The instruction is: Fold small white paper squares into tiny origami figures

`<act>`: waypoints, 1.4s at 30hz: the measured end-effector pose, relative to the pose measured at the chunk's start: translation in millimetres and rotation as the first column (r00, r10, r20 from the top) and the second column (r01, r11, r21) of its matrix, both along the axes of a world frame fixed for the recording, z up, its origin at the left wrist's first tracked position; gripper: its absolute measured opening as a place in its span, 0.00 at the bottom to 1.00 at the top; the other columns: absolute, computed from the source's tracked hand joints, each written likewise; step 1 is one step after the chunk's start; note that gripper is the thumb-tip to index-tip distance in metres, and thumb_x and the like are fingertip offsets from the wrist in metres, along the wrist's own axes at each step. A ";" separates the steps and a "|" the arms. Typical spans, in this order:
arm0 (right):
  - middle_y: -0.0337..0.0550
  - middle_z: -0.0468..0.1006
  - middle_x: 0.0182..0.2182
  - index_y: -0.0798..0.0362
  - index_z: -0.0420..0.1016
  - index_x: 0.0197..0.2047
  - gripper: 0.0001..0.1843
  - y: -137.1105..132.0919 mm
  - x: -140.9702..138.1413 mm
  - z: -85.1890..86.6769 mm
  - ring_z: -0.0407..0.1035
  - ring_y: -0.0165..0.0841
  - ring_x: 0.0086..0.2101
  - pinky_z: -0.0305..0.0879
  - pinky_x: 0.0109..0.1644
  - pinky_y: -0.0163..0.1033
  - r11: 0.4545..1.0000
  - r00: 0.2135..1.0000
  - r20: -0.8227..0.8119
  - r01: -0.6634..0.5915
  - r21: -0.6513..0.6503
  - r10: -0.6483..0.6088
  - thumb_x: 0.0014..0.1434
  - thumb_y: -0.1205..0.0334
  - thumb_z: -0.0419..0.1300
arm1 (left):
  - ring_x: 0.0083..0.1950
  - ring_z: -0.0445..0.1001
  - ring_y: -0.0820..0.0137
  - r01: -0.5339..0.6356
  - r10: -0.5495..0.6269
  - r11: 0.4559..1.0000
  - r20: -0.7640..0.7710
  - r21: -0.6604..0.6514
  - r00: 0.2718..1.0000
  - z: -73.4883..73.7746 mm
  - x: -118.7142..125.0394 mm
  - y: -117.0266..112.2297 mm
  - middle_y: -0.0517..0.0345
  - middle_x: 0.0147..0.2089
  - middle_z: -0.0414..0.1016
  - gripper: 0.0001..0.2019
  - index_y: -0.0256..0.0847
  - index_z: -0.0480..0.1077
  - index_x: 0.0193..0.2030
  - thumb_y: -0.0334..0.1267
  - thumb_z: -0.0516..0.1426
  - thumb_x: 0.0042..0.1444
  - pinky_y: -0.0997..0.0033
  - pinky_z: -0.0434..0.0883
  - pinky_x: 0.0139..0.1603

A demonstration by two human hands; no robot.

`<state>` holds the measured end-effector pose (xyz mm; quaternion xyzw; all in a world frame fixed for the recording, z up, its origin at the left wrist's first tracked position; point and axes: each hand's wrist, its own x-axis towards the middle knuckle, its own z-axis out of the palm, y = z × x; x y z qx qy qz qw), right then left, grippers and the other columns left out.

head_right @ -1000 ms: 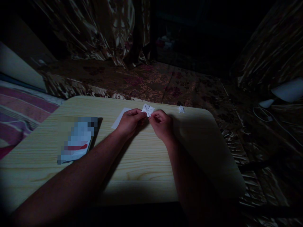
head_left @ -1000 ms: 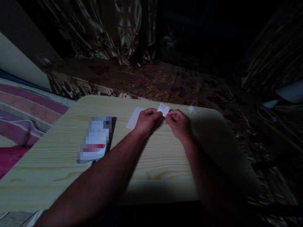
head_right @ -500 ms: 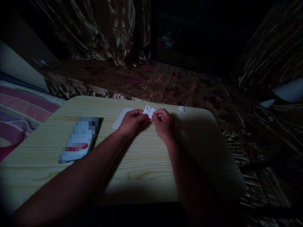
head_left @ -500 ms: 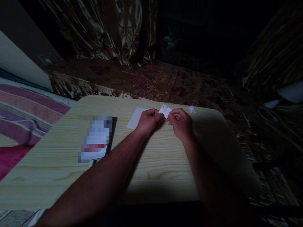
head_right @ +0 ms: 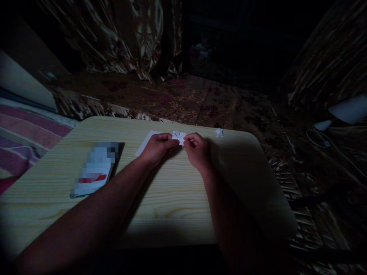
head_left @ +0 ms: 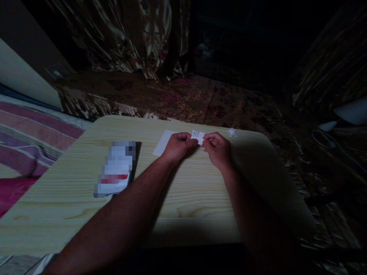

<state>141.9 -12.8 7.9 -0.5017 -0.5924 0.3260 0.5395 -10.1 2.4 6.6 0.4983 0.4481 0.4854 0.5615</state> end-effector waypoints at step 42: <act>0.38 0.75 0.26 0.53 0.70 0.33 0.08 1.7 -1.5 -3.3 0.69 0.29 0.26 0.67 0.30 0.34 0.999 0.998 0.047 0.045 0.013 -0.046 0.50 0.58 0.60 | 0.20 0.60 0.78 -0.036 0.034 0.999 0.069 0.024 0.997 3.0 7.0 -4.9 0.63 0.19 0.66 0.14 0.37 0.68 0.24 0.44 0.64 0.41 0.76 0.56 0.21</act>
